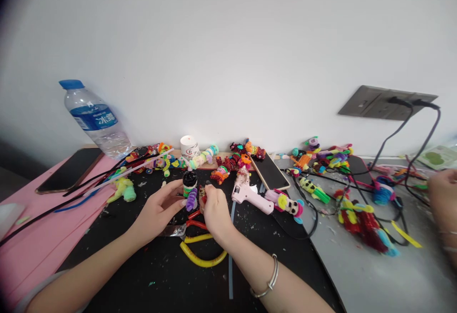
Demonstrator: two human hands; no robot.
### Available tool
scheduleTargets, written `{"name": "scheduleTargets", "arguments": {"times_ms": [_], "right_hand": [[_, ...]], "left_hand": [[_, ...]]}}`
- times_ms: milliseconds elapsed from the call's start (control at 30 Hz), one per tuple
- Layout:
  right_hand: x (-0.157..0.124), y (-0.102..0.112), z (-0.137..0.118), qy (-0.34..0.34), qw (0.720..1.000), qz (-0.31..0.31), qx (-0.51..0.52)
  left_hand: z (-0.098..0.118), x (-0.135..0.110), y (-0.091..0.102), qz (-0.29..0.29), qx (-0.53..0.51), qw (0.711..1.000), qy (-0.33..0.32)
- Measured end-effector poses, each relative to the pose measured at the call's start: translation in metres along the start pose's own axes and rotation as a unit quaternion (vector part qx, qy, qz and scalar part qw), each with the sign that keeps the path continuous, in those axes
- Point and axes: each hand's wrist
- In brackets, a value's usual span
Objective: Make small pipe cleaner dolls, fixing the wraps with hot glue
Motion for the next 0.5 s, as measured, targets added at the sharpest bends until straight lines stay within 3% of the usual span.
{"name": "scheduleTargets", "arguments": {"times_ms": [500], "right_hand": [[0.0006, 0.0017, 0.0060, 0.027, 0.999, -0.028, 0.029]], "left_hand": [[-0.0001, -0.0009, -0.0003, 0.001, -0.004, 1.000, 0.001]]}}
Point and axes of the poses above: each hand's wrist, its own x-axis towards the middle knuckle, its own y-axis out of the back of the hand, z = x × y, and after that the axes turned 8 degrees about z, right-handed
